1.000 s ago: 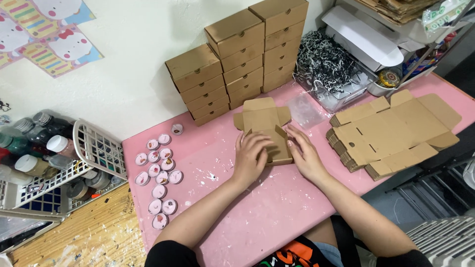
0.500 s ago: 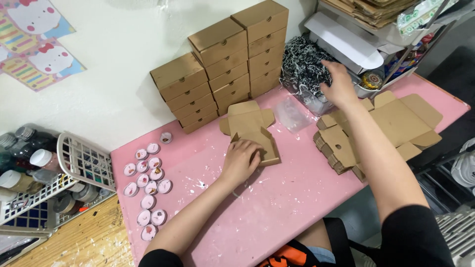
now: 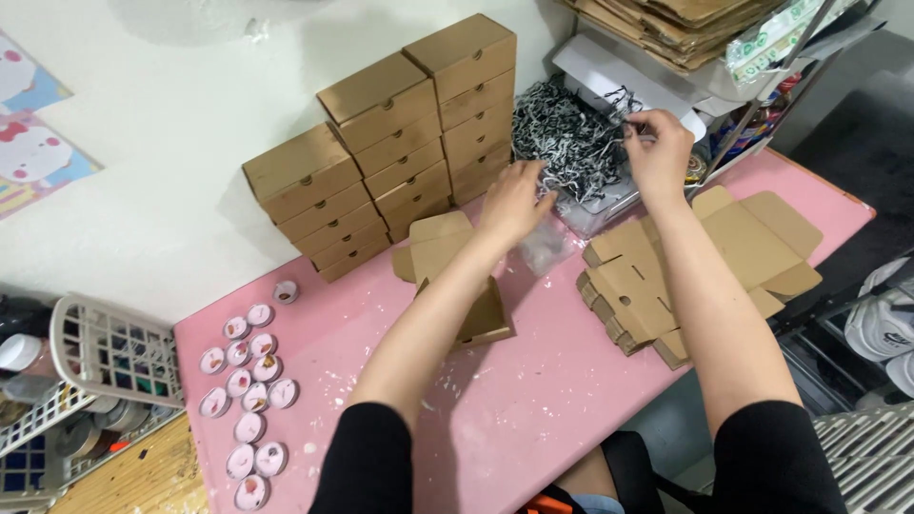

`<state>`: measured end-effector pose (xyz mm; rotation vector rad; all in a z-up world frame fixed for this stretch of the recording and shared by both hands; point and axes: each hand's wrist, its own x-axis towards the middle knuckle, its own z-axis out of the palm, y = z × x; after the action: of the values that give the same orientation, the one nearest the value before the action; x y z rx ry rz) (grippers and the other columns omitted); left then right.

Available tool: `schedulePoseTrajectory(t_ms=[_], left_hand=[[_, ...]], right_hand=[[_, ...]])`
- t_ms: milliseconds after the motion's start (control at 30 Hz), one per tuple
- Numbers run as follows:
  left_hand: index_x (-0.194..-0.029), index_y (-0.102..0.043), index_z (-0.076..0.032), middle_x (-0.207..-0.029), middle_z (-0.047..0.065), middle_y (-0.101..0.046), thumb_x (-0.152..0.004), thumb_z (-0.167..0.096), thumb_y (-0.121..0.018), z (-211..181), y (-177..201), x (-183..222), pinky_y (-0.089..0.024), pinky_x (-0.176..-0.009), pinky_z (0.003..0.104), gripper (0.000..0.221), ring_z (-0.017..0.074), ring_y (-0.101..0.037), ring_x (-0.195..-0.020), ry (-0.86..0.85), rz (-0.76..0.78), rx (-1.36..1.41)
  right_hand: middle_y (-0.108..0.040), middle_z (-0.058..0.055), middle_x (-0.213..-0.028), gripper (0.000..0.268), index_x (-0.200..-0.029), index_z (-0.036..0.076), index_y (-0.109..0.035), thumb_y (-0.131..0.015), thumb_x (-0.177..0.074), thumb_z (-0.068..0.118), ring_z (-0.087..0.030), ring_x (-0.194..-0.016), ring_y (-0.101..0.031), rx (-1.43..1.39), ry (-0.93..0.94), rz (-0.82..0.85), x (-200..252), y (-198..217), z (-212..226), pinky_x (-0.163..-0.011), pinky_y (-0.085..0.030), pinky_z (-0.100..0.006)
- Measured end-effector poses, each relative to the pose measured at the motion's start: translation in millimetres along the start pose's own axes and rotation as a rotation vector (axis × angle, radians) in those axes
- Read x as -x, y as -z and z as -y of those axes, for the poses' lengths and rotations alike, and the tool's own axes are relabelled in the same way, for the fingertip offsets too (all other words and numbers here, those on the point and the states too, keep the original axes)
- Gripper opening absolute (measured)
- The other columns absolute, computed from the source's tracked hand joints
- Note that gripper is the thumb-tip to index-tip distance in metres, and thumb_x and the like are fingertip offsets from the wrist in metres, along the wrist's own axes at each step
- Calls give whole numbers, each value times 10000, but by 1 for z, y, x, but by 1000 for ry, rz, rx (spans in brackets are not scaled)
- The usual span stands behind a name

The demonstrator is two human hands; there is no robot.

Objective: The recorder is assembling small cardboard boxes and filling them with shredded paper and small bagged items.

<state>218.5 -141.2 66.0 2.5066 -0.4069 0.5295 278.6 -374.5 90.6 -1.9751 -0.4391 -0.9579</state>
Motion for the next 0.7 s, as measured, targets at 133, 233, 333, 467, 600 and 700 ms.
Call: schedulePoseTrajectory(t_ms=[133, 233, 333, 467, 600, 700], left_hand=[[-1405, -503, -61, -1308, 171, -608, -852, -350, -800, -18, -31, -41, -490, -1035, 491, 691, 368, -573, -1235, 68, 15, 12], [-1544, -262, -11, -1348, 268, -485, -585, -288, -942, -45, -18, -54, -475, -931, 530, 1208, 452, -495, -1218, -32, -75, 245], [-1503, -389, -55, -1393, 325, -479, -586, -167, -934, -41, -36, -64, -542, -818, 499, 1073, 491, -533, -1179, -131, -51, 354], [-1216, -713, -70, -1034, 192, -767, -825, -73, -804, 0, -87, -86, -586, -893, 440, 401, 393, -756, -998, -27, -85, 421], [-1157, -691, 31, -1005, 119, -786, -901, 73, -649, -4, -65, -88, -633, -786, 340, 262, 249, -776, -876, 69, 25, 975], [-1138, -663, 70, -1026, 103, -764, -970, 110, -591, 2, -54, -87, -632, -821, 307, 188, 175, -760, -906, -6, 68, 1222]], right_hand=[[-727, -145, -1011, 163, -1057, -2, -752, -737, -911, -74, -192, -850, -719, -58, 26, 112, 2, 9, -5, -724, -585, -292], [-741, -126, -996, 201, -1089, 16, -757, -755, -904, -63, -170, -841, -706, -31, -30, 267, 2, 7, -21, -752, -575, -298], [-705, -114, -1109, 300, -1176, 27, -684, -749, -893, -47, -149, -973, -682, -234, -178, 383, 1, 7, -21, -831, -582, -300], [-549, -52, -1328, 658, -1347, 71, -468, -818, -792, 25, -139, -1191, -594, -567, -199, 413, -11, 18, 13, -954, -566, -317], [-603, -41, -1255, 677, -1310, 97, -493, -893, -765, 128, -127, -1131, -609, -446, -284, 623, 4, -14, -53, -961, -552, -343], [-749, -117, -984, 289, -1054, 62, -720, -865, -862, 223, -201, -919, -703, -135, -293, 785, 6, -22, -42, -886, -570, -384]])
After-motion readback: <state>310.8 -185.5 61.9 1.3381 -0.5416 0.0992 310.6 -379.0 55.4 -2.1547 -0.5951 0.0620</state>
